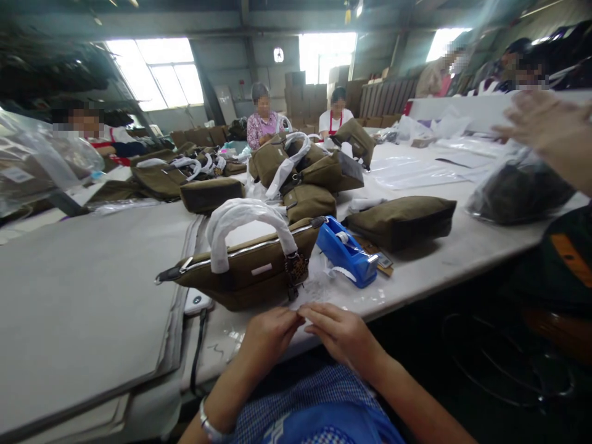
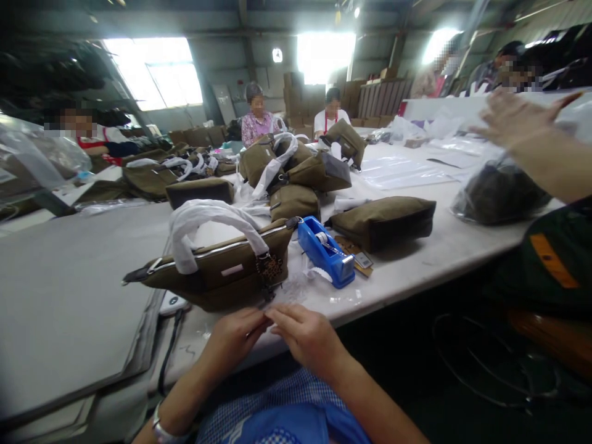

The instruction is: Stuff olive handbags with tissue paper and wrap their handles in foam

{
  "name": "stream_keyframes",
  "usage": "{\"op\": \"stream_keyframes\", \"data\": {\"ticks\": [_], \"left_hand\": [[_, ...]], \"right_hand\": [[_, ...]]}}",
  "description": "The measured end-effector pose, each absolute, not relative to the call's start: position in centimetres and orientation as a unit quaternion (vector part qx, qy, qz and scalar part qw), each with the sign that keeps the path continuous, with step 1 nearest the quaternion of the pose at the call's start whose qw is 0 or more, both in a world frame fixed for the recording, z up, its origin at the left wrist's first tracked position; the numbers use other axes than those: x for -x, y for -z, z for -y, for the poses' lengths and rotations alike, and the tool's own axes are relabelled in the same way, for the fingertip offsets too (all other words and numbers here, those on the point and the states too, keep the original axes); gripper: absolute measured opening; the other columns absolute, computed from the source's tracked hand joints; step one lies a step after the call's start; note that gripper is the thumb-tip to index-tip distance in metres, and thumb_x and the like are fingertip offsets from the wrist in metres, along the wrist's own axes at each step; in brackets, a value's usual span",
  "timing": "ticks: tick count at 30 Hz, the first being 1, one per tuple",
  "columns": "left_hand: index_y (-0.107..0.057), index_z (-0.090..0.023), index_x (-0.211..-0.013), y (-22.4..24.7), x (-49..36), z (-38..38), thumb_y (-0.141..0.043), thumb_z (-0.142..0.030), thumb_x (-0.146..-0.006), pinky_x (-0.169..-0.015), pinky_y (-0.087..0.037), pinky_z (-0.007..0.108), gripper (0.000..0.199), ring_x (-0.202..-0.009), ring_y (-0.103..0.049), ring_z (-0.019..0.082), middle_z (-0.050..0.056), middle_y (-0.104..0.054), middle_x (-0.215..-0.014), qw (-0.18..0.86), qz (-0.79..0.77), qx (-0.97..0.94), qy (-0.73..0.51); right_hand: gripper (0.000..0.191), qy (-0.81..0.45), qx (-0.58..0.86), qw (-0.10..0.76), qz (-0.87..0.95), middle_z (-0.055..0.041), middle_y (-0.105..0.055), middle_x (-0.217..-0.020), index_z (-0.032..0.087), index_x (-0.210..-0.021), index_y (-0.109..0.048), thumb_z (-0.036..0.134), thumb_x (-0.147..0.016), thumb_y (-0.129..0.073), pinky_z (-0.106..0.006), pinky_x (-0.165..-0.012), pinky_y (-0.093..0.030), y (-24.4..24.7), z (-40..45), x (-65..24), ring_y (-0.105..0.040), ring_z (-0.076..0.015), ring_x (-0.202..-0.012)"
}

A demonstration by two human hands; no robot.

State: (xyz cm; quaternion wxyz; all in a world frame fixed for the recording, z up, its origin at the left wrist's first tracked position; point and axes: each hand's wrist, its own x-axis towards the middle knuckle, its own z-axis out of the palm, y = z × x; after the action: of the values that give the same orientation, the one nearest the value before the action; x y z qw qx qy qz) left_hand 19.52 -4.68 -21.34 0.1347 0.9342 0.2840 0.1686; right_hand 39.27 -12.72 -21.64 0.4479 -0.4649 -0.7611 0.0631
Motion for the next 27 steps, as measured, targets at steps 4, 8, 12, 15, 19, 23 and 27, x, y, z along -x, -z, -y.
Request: {"op": "stream_keyframes", "data": {"ticks": [4,8,12,15,19,23,27], "left_hand": [[-0.072,-0.022,-0.097,19.1,-20.4,5.0,-0.056,-0.024,-0.1,-0.068,-0.053,0.029,0.016,-0.08,-0.072,0.021,0.002,-0.074,-0.085,0.084,-0.308,-0.939,-0.13],[-0.073,-0.023,-0.099,18.0,-20.5,4.9,-0.055,-0.024,-0.101,-0.07,-0.053,0.03,0.018,-0.088,-0.073,0.023,0.002,-0.075,-0.09,0.046,-0.365,-0.927,-0.077],[-0.074,-0.027,-0.101,17.3,-20.1,4.7,-0.054,-0.026,-0.101,-0.068,-0.052,0.031,0.02,-0.09,-0.073,0.025,0.002,-0.075,-0.089,-0.007,-0.44,-0.898,-0.014],[-0.075,-0.027,-0.1,16.9,-19.8,4.9,-0.054,-0.027,-0.102,-0.064,-0.05,0.031,0.021,-0.089,-0.074,0.026,0.003,-0.075,-0.09,-0.026,-0.492,-0.87,0.0],[-0.074,-0.025,-0.096,16.6,-20.3,5.6,-0.055,-0.025,-0.101,-0.063,-0.05,0.031,0.02,-0.086,-0.074,0.026,0.003,-0.074,-0.087,-0.018,-0.462,-0.887,-0.001],[-0.074,-0.024,-0.099,16.7,-21.3,6.3,-0.058,-0.022,-0.099,-0.067,-0.053,0.03,0.016,-0.085,-0.073,0.023,0.002,-0.075,-0.089,0.008,-0.39,-0.917,-0.083],[-0.074,-0.024,-0.099,17.3,-21.5,6.0,-0.061,-0.025,-0.098,-0.07,-0.055,0.027,0.013,-0.082,-0.073,0.02,0.0,-0.076,-0.09,0.073,-0.347,-0.915,-0.194]], "right_hand": [[0.018,-0.07,0.511,0.469,0.717,-0.0069,-0.077,-0.103,0.018,-0.112,-0.073,0.018,-0.099,-0.06,-0.027,-0.088,-0.061,22.1,12.5,-39.9,-0.075,-0.0187,-0.095],[0.026,-0.021,0.607,0.492,0.624,-0.0055,-0.077,-0.105,0.021,-0.116,-0.073,0.014,-0.1,-0.054,-0.028,-0.083,-0.061,21.8,12.7,-41.7,-0.075,-0.0176,-0.085],[0.024,-0.001,0.642,0.558,0.527,-0.0051,-0.077,-0.109,0.024,-0.12,-0.072,0.023,-0.101,-0.057,-0.027,-0.078,-0.061,20.0,13.5,-42.0,-0.073,-0.0145,-0.074],[0.019,-0.115,0.608,0.608,0.498,0.0005,-0.078,-0.089,0.025,-0.111,-0.073,0.026,-0.102,-0.055,-0.019,-0.053,-0.055,19.1,14.2,-40.8,-0.063,-0.0083,-0.049],[0.023,-0.116,0.544,0.575,0.6,-0.0036,-0.079,-0.101,0.022,-0.119,-0.071,0.02,-0.1,-0.059,-0.022,-0.073,-0.062,20.4,14.0,-38.9,-0.075,-0.014,-0.074],[0.024,-0.073,0.502,0.541,0.671,-0.0071,-0.078,-0.109,0.019,-0.117,-0.073,0.014,-0.097,-0.062,-0.027,-0.094,-0.059,22.3,12.8,-38.5,-0.075,-0.0194,-0.102],[0.017,-0.111,0.497,0.543,0.668,-0.0032,-0.078,-0.097,0.022,-0.105,-0.076,0.013,-0.094,-0.067,-0.024,-0.083,-0.06,22.5,11.9,-39.7,-0.074,-0.0159,-0.088]]}}
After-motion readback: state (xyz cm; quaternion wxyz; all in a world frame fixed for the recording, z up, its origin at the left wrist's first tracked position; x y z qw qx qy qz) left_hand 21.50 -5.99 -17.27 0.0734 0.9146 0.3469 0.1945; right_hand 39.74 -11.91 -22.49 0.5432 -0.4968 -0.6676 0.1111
